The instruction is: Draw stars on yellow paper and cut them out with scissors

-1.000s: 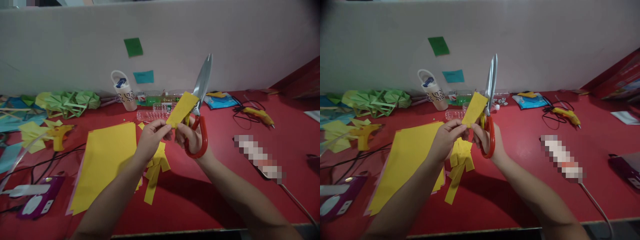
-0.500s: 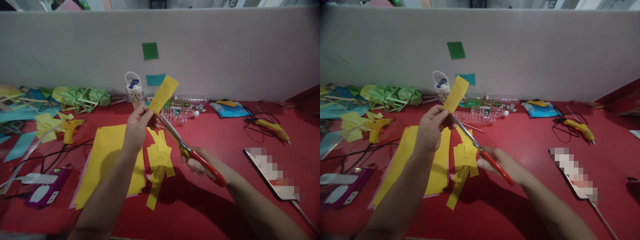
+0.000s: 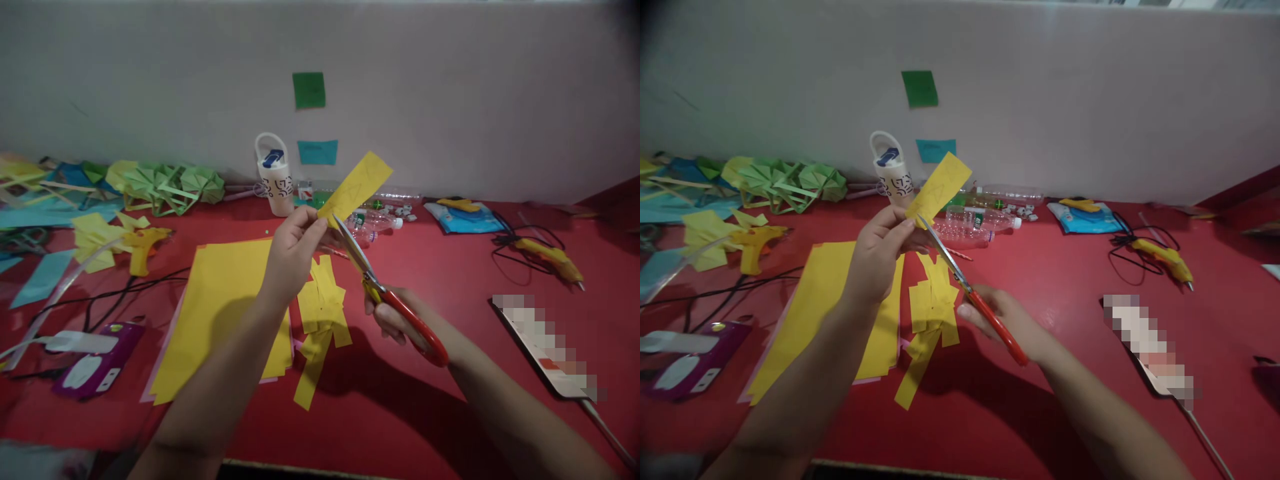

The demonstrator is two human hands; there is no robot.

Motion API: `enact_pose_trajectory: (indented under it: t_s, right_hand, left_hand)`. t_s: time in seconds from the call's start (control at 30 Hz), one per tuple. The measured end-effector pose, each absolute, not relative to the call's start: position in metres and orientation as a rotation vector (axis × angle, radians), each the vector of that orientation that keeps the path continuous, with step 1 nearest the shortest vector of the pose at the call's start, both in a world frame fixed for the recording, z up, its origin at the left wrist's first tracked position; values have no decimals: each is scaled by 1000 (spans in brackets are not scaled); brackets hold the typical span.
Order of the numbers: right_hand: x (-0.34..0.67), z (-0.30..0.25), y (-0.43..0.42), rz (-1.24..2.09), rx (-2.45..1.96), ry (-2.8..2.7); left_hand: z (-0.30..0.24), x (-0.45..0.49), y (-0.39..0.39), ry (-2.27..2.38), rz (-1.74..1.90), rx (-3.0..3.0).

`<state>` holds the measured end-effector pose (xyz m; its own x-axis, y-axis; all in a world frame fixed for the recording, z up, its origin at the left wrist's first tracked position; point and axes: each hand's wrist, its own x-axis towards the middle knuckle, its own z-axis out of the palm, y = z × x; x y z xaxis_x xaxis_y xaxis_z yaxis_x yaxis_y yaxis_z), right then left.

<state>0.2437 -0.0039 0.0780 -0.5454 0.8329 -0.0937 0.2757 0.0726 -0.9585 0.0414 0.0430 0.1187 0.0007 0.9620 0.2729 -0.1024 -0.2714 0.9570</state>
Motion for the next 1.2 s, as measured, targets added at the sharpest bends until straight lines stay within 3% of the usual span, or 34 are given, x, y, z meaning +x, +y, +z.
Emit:
enact_pose_trajectory:
  t_s: [0.53,1.2]
  right_hand:
    - [249,65,-2,1328,-1248,-1845]
    - [251,79,-5,1537,-1107,-1810]
  left_hand:
    - [117,45,38,1041,1418,1492]
    - [127,36,38,938,1312,1388]
